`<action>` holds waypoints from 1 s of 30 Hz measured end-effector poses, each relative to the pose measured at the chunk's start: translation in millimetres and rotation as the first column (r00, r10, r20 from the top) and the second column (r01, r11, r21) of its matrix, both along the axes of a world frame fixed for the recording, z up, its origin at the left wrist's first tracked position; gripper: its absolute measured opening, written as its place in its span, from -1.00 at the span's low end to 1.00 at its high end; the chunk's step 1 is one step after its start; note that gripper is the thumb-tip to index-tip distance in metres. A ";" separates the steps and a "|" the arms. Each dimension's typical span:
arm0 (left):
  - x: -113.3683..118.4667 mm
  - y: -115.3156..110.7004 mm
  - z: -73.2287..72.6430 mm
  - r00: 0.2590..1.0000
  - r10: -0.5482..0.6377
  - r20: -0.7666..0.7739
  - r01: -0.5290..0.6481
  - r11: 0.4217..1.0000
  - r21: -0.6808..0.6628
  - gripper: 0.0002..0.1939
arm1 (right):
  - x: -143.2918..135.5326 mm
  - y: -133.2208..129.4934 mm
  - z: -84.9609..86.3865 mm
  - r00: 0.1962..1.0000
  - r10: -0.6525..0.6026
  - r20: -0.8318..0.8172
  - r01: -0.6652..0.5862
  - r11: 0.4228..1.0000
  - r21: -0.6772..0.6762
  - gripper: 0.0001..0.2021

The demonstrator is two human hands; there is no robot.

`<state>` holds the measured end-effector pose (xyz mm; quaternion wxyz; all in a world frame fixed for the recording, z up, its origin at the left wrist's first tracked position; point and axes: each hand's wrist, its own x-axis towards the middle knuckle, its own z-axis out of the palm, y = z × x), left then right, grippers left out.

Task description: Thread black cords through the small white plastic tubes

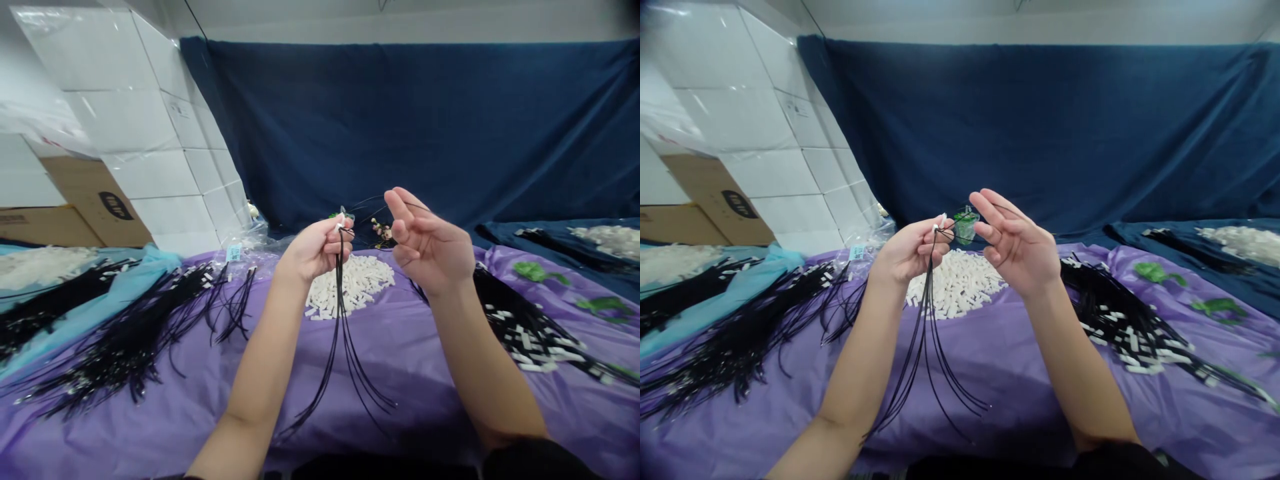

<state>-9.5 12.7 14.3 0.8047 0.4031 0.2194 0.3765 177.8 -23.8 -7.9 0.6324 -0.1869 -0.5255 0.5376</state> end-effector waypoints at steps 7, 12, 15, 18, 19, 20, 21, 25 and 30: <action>1.9 4.3 -3.8 0.998 0.006 0.064 -0.006 1.000 -0.011 -0.63 | 2.0 3.6 3.1 0.983 -0.179 -0.050 0.178 0.984 -0.021 -0.72; 2.8 6.6 -6.9 0.996 0.073 0.058 -0.073 0.997 0.008 -0.66 | 5.1 11.1 1.1 0.898 -0.413 -0.153 0.435 0.885 0.167 -0.70; 3.5 5.3 -7.1 0.994 0.113 0.009 -0.113 0.992 0.050 -0.68 | 13.4 14.4 4.4 0.795 -0.530 -0.295 0.603 0.747 0.282 -0.72; 3.1 3.7 -8.7 0.989 0.134 -0.059 -0.125 0.982 0.143 -0.74 | 29.5 13.0 11.9 0.730 -0.539 -0.421 0.668 0.692 0.273 -0.79; 2.6 3.2 -9.5 0.986 0.144 -0.083 -0.127 0.975 0.184 -0.76 | 34.9 11.1 14.3 0.734 -0.522 -0.436 0.654 0.717 0.242 -0.83; 2.1 2.8 -10.4 0.983 0.149 -0.108 -0.121 0.966 0.227 -0.78 | 39.4 8.7 16.3 0.753 -0.503 -0.425 0.622 0.755 0.209 -0.86; 1.6 2.4 -11.1 0.980 0.146 -0.138 -0.105 0.958 0.268 -0.80 | 42.2 5.9 17.4 0.781 -0.484 -0.393 0.583 0.791 0.184 -0.88; -0.5 -1.3 -12.2 0.967 0.105 -0.232 -0.005 0.918 0.397 -0.83 | 34.0 -3.8 11.8 0.889 -0.425 -0.169 0.455 0.862 0.225 -0.92; -3.4 -9.4 -9.8 0.963 0.065 -0.261 0.067 0.882 0.467 -0.80 | 4.0 -10.1 -4.8 0.810 -0.576 0.106 0.488 0.764 0.422 -0.94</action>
